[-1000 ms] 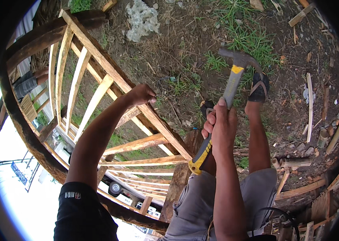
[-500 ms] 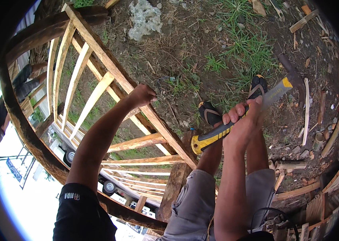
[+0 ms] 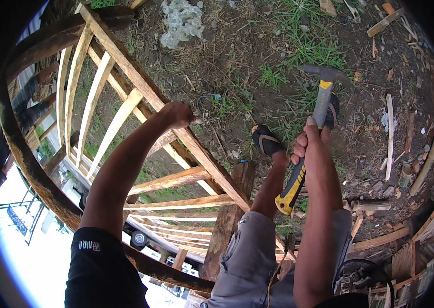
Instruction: The person uses a hammer to drive nails into a wooden frame structure, securing slats to the frame. The person then walks away from the frame carrying the hammer and a container of nails.
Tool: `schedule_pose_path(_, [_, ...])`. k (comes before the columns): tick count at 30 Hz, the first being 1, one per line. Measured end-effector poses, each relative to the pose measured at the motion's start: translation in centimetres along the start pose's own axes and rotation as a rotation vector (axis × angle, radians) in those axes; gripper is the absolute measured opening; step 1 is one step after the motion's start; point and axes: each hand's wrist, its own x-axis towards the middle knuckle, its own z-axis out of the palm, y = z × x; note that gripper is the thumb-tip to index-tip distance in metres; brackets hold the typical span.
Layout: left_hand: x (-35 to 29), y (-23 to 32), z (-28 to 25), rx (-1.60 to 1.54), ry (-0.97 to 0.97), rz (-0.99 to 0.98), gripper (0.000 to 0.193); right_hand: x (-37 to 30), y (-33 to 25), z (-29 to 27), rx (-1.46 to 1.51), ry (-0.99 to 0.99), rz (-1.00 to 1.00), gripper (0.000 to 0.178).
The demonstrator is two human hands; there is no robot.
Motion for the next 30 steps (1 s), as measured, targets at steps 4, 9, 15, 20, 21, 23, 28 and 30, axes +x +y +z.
schedule_pose_path(4, [0.2, 0.3, 0.7, 0.096, 0.047, -0.018, 0.029, -2.8, 2.1, 8.1, 0.221, 0.165, -0.083, 0.028])
schedule_pose_path(9, [0.2, 0.3, 1.0, 0.199, 0.089, -0.027, 0.024, -3.4, 7.8, 12.1, -0.120, -0.286, 0.442, 0.029])
schedule_pose_path(15, [0.0, 0.2, 0.9, 0.071, 0.075, 0.006, 0.023, 0.3, -0.2, 3.6, 0.628, -0.123, -0.040, 0.030])
schedule_pose_path(20, [0.0, 0.4, 0.7, 0.099, 0.039, -0.071, 0.030, -4.4, 4.2, 10.9, 0.133, -0.228, 0.627, 0.026])
schedule_pose_path(21, [0.1, 0.3, 0.6, 0.065, 0.003, -0.057, 0.045, -4.5, 4.6, 11.1, -0.356, -0.367, 0.525, 0.025])
schedule_pose_path(23, [0.1, 0.2, 0.7, 0.097, 0.049, -0.039, 0.047, -4.0, 2.0, 9.2, -0.179, -0.238, 0.490, 0.031])
schedule_pose_path(28, [0.0, 0.3, 1.3, 0.083, 0.111, 0.001, 0.048, -1.9, -3.2, 6.7, 0.438, 0.150, -0.009, 0.030])
schedule_pose_path(30, [-0.1, 0.5, 1.0, 0.022, 0.065, -0.077, 0.048, -3.7, 0.4, 10.4, 0.436, 0.193, 0.103, 0.026])
